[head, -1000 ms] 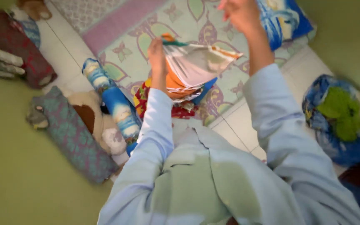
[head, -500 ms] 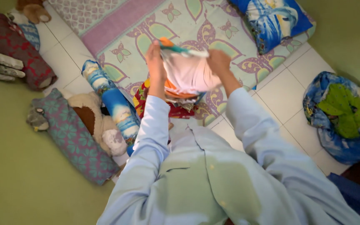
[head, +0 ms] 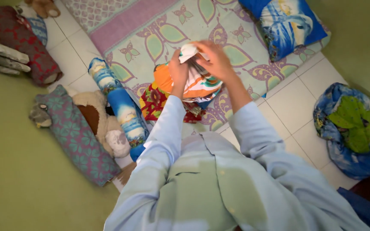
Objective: Insert pillows into pillowcases and arrange them on the bed.
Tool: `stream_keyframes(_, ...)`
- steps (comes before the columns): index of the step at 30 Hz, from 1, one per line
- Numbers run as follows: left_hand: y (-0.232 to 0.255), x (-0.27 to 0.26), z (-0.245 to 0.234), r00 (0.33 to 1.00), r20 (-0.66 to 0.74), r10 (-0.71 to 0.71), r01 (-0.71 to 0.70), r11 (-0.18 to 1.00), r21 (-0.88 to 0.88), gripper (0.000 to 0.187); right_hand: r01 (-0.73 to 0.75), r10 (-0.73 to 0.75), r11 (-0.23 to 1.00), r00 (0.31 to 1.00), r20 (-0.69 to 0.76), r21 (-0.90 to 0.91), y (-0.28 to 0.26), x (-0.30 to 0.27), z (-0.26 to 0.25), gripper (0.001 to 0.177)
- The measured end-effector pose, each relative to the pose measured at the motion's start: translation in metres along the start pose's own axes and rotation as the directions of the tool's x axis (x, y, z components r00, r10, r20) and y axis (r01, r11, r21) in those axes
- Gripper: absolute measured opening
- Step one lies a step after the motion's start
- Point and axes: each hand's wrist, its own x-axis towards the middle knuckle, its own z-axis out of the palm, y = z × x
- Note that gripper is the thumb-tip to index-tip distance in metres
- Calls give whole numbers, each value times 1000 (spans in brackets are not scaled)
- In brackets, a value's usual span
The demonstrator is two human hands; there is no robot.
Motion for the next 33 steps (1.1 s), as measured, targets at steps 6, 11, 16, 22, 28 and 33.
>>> stream_keyframes(6,-4,9,15,991,-1,137,-135,975,-177,40,-405,418,901,906,67,-153,109,-77,44,45)
stream_keyframes(11,41,22,-16,972,146,185,-102,889,-446,46,-432,434,900,901,-27,62,100,-55,30,25)
stream_keyframes(16,69,9,-43,646,218,732,-761,594,261,110,-270,291,950,948,-126,158,74,-25,36,20)
stream_keyframes(22,33,8,-36,952,146,271,-295,938,183,52,-465,400,639,881,251,613,68,-48,16,47)
stream_keyframes(28,67,9,-41,963,-22,267,-268,960,-84,53,-426,373,881,893,251,207,65,-112,44,97)
stream_keyframes(33,62,25,-14,938,-56,341,-292,695,-657,41,-745,863,470,501,-69,473,239,-233,164,44)
